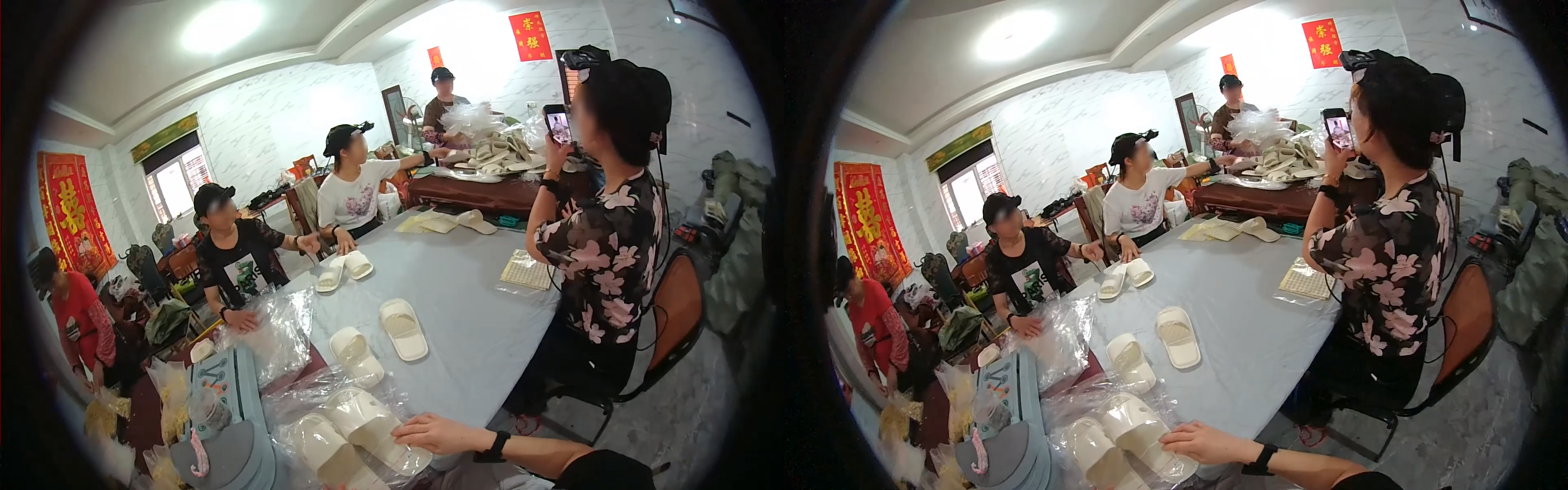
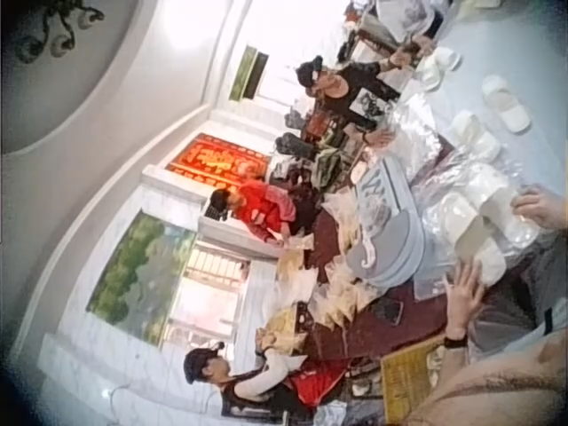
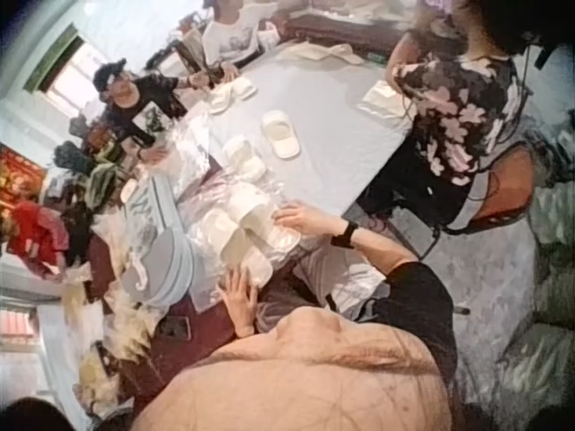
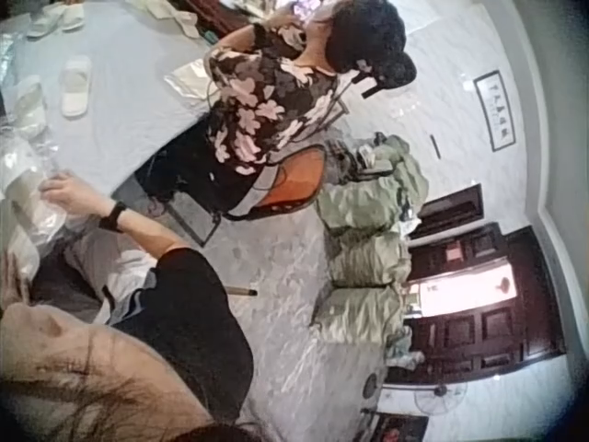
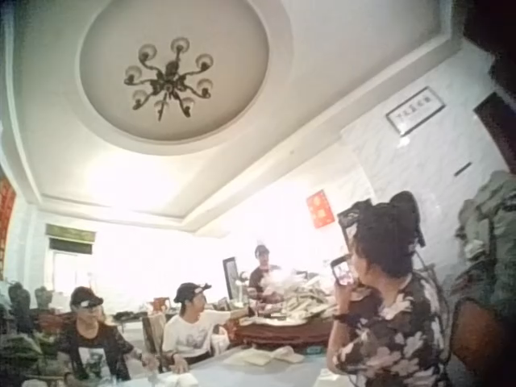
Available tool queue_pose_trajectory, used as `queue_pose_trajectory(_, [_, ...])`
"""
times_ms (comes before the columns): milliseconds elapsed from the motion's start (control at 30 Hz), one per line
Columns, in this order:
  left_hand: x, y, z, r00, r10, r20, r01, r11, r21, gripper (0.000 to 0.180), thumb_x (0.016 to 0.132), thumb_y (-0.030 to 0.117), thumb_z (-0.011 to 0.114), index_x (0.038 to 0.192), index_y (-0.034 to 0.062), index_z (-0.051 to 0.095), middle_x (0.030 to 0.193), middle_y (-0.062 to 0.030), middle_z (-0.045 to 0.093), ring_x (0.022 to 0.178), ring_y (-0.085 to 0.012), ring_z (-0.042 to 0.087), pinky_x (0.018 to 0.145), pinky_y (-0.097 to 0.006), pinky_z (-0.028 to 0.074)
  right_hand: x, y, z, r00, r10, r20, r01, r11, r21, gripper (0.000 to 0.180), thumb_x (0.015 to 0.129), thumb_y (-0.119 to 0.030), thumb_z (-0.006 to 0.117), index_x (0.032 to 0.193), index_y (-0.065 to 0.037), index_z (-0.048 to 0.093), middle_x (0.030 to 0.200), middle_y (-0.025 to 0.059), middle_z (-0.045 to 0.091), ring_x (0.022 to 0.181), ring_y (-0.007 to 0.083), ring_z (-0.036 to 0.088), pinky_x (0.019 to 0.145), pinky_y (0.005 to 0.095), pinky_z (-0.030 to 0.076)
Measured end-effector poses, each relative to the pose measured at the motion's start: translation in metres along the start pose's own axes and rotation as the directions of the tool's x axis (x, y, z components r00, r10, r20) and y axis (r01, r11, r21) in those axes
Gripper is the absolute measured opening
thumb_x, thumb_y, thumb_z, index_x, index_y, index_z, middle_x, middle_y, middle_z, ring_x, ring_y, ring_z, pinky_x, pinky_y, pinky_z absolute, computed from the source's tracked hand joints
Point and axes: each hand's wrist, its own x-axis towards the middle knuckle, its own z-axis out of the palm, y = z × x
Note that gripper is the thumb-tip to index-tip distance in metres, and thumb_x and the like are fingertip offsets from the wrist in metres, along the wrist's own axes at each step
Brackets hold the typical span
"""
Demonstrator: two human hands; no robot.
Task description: Packing pairs of white slippers into clear plastic bags.
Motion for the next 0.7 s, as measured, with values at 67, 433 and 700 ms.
queue_pose_trajectory(67, [0.0006, -0.0018, 0.0009, 1.000, 0.006, -0.003, -0.006, 1.000, 0.000, 0.052, 0.099, 0.038, 0.055, 0.145, 0.0147, 0.053, 0.154, -0.0079, 0.046, 0.148, -0.0318, 0.031, 0.116, -0.066, 0.015, 0.0011, 0.0025, 0.0016, 1.000, -0.008, 0.006, 0.008, 1.000, 0.001, 0.029, 0.095, -0.012, 0.059, 0.124, -0.009, 0.062, 0.139, 0.0041, 0.058, 0.126, 0.0237, 0.053, 0.096, 0.0399, 0.043])
queue_pose_trajectory(433, [0.0018, 0.0015, -0.0024, 1.000, 0.005, 0.015, -0.005, 1.000, -0.002, 0.053, 0.098, 0.035, 0.056, 0.146, 0.0141, 0.052, 0.155, -0.0091, 0.045, 0.148, -0.0337, 0.031, 0.118, -0.064, 0.013, 0.0012, 0.0024, -0.0010, 1.000, -0.009, 0.015, 0.009, 1.000, 0.008, 0.030, 0.097, -0.013, 0.057, 0.127, -0.009, 0.061, 0.141, 0.0049, 0.057, 0.126, 0.0232, 0.053, 0.097, 0.0397, 0.043])
queue_pose_trajectory(700, [-0.0005, -0.0010, -0.0008, 1.000, 0.002, 0.027, -0.002, 1.000, -0.002, 0.055, 0.097, 0.035, 0.057, 0.148, 0.0139, 0.049, 0.156, -0.0091, 0.043, 0.150, -0.0333, 0.028, 0.120, -0.062, 0.010, 0.0008, 0.0016, -0.0014, 1.000, -0.013, 0.016, 0.013, 1.000, 0.008, 0.030, 0.098, -0.013, 0.056, 0.128, -0.008, 0.061, 0.141, 0.0051, 0.057, 0.126, 0.0238, 0.052, 0.097, 0.0398, 0.043])
